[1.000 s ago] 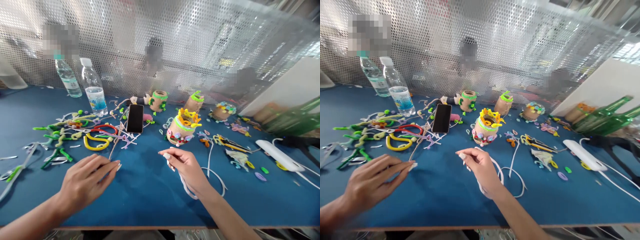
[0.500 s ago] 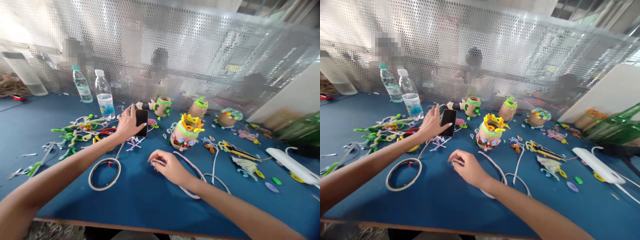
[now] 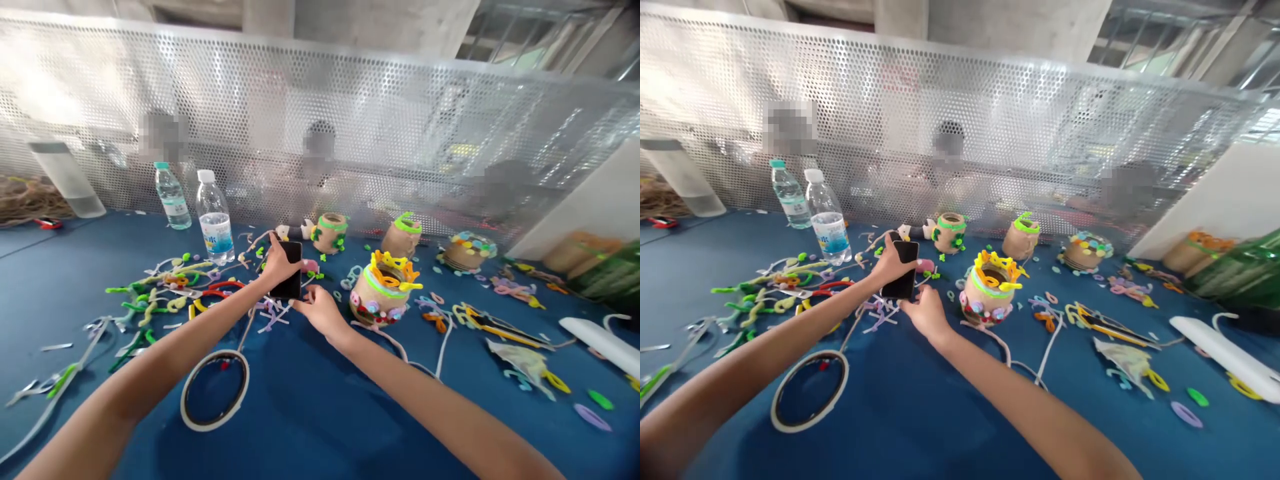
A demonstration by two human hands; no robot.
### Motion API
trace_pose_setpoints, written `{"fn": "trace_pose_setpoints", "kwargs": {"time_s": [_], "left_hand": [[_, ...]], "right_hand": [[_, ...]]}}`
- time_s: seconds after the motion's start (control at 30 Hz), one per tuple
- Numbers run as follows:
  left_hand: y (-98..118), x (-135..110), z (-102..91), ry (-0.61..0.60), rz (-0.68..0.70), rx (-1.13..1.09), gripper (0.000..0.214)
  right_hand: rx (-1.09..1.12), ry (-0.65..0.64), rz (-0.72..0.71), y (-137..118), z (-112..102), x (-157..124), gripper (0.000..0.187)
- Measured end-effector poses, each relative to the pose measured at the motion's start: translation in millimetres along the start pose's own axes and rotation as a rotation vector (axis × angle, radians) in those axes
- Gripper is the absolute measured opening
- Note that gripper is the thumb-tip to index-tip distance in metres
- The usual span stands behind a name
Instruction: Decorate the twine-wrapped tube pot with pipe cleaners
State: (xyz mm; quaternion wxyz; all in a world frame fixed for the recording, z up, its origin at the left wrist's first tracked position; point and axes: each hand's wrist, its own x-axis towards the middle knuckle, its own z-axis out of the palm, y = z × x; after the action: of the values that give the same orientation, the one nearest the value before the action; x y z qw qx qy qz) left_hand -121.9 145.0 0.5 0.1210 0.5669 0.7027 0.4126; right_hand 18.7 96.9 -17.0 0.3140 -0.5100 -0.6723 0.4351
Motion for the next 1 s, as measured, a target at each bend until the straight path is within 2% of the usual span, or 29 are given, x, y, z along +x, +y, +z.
{"fn": "trace_pose_setpoints", "kwargs": {"time_s": [0.07, 0.2, 0.33, 0.5, 0.63, 0.83, 1.0], "left_hand": [[-4, -2, -13.7, 0.002, 0.050, -0.023, 0.092], [-14, -9, -43.9, 0.114, 0.208, -0.135, 0.068], [-27, -3, -63.1, 0.162, 0.191, -0.257, 0.062], [-38, 14, -74.6, 0.198, 0.137, -0.344, 0.056], [-35, 17, -81.8, 0.213, 0.101, -0.369, 0.053], [-30, 16, -89.7, 0.203, 0.117, -0.361, 0.050], [-29, 16, -90.5, 0.180, 0.082, -0.336, 0.046]], "right_hand": [[0.034, -0.041, 0.014, -5, 1, 10, 0.019], [0.084, -0.101, 0.061, -16, 2, 28, 0.022], [0.101, -0.100, 0.114, -22, 7, 42, 0.019], [0.087, -0.059, 0.110, -17, 20, 56, 0.013], [0.049, -0.028, 0.078, -8, 26, 62, 0.019], [-0.053, 0.005, 0.055, -6, 24, 61, 0.018], [-0.138, 0.029, 0.045, -7, 22, 57, 0.026]]}}
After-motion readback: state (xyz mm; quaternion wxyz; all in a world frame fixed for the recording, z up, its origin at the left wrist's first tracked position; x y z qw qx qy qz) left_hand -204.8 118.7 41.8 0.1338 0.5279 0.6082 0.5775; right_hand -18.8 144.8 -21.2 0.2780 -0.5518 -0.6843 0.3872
